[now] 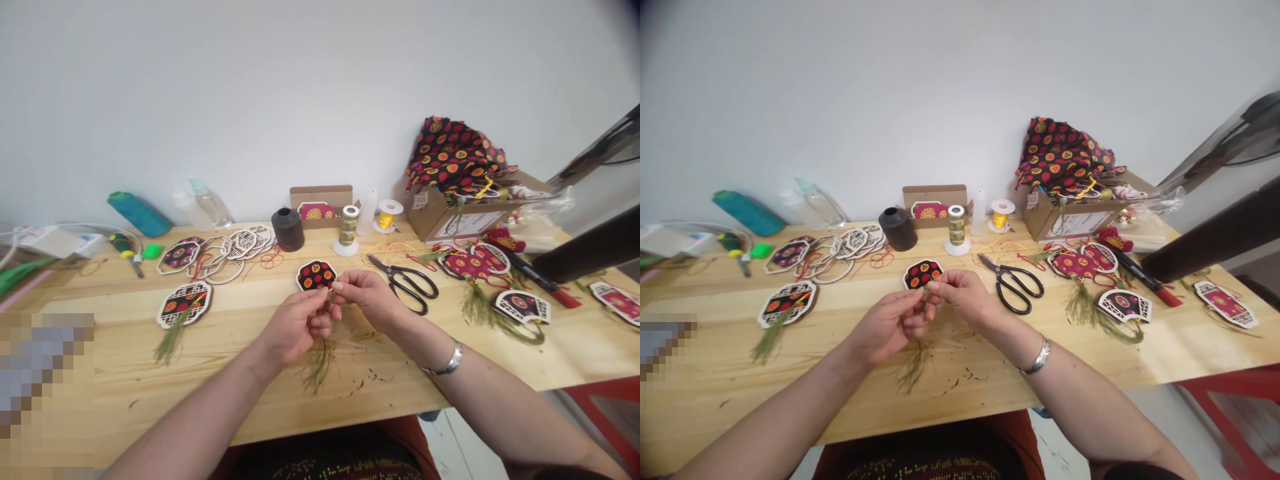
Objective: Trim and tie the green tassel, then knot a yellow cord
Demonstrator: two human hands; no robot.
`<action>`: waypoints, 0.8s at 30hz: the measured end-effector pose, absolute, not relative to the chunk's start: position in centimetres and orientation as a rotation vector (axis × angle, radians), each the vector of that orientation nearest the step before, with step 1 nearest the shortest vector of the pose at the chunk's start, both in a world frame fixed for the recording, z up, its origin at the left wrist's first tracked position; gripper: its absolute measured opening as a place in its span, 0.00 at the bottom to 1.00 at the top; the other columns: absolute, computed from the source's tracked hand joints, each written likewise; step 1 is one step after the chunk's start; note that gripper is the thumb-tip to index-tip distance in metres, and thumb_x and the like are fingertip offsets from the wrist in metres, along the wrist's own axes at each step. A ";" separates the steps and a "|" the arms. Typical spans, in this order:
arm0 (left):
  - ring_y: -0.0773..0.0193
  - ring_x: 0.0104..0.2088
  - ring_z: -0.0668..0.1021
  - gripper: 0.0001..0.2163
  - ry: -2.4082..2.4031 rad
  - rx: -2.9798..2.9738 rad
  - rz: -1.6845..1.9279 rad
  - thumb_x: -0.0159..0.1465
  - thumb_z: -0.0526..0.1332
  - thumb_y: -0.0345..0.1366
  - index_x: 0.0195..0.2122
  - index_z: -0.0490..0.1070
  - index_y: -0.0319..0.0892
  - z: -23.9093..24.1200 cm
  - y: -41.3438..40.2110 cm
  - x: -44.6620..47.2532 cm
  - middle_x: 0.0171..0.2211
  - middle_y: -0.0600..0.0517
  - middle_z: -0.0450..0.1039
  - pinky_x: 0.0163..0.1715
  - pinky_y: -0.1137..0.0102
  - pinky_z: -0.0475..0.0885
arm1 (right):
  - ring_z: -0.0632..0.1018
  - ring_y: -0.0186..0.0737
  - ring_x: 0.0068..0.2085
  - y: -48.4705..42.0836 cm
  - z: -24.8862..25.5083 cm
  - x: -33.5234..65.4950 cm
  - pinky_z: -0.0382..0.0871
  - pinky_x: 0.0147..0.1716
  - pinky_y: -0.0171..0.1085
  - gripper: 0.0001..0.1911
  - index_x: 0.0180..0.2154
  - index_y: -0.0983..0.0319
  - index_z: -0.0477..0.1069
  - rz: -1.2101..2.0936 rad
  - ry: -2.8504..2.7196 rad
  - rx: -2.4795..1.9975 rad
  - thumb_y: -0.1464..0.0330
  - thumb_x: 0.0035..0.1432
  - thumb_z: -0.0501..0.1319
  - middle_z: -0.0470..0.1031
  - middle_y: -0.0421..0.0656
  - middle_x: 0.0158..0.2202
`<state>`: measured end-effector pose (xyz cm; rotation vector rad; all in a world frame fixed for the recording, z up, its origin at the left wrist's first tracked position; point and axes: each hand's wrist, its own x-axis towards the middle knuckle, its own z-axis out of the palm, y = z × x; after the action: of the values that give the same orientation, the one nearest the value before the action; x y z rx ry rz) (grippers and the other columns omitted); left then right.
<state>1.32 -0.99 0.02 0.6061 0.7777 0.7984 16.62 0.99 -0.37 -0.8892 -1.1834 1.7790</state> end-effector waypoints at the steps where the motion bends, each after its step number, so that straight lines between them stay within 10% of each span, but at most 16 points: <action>1: 0.79 0.17 0.56 0.09 0.782 0.594 0.794 0.57 0.64 0.36 0.30 0.73 0.33 0.0 -0.9 1.3 0.22 0.51 0.68 0.17 0.80 0.49 | 0.74 0.31 0.21 1.0 -0.5 16.6 0.65 0.31 0.34 0.15 0.22 0.64 0.65 1.772 -1.175 -0.890 0.61 0.51 0.65 0.72 0.37 0.17; 24: 0.80 0.15 0.56 0.07 0.786 0.672 0.871 0.57 0.64 0.32 0.26 0.72 0.34 -0.2 -1.0 1.3 0.19 0.54 0.67 0.16 0.80 0.51 | 0.71 0.31 0.26 1.5 -1.5 17.0 0.61 0.29 0.34 0.18 0.32 0.65 0.77 1.815 -1.138 -0.914 0.56 0.49 0.66 0.75 0.40 0.23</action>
<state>1.32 -1.01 -0.25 0.6718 0.7861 0.8709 16.98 1.54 -1.49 -0.9141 -1.1383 1.8147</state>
